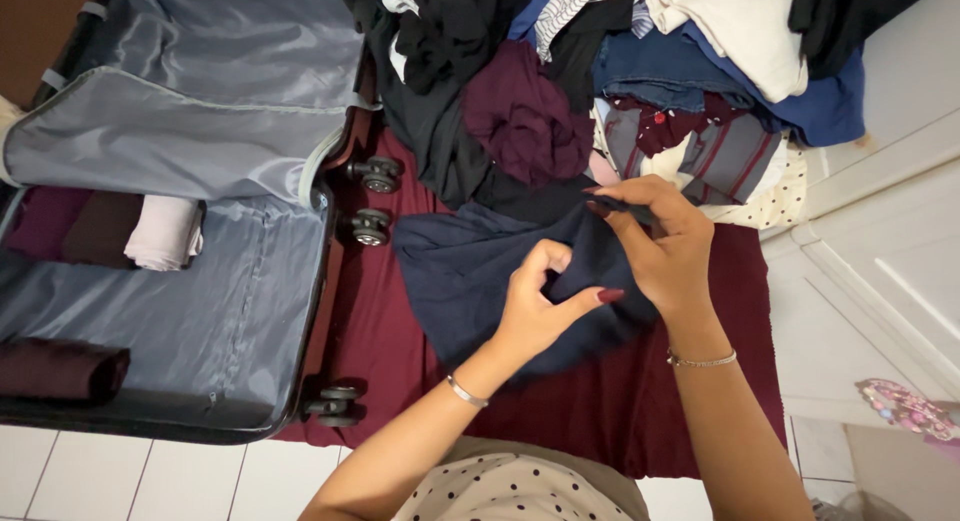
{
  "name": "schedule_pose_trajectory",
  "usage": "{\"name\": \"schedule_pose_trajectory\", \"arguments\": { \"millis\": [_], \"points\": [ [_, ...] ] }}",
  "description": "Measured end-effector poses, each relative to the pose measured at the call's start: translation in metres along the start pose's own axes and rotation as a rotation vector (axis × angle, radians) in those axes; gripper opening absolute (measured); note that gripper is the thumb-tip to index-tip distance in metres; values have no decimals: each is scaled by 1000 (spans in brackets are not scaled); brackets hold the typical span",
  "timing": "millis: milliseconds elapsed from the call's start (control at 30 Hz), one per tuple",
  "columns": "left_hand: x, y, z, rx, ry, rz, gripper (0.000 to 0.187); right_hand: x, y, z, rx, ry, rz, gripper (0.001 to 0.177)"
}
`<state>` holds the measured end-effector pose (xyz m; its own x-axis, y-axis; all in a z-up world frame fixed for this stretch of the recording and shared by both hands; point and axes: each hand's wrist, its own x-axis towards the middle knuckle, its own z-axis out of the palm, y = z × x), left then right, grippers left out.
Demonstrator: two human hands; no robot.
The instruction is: The person picks up and rolls various articles of clothing, then places them into an open suitcase.
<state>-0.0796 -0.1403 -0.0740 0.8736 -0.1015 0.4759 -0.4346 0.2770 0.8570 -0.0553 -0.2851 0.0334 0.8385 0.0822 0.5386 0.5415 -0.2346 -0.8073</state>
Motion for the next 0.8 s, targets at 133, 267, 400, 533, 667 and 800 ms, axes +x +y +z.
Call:
{"name": "schedule_pose_trajectory", "arguments": {
  "millis": [133, 267, 400, 533, 667, 800],
  "points": [
    [2, 5, -20, -532, -403, -436, 39, 0, 5, -9, 87, 34, 60, 15],
    [22, 48, -65, -233, -845, -429, 30, 4, 21, -47, 31, 211, 118, 13],
    [48, 105, -109, 153, -989, -162, 24, 17, 48, -112, 126, 387, -11, 23],
    [55, 143, -118, 465, -1034, 145, 36, 21, 77, -175, 334, 479, -59, 12],
    [62, 179, -121, 738, -893, 371, 33, 13, 109, -235, 335, 488, -52, 22],
    [72, 203, -127, 1059, -627, 538, 21, 5, 137, -290, 64, 391, -78, 38]
  ]
}}
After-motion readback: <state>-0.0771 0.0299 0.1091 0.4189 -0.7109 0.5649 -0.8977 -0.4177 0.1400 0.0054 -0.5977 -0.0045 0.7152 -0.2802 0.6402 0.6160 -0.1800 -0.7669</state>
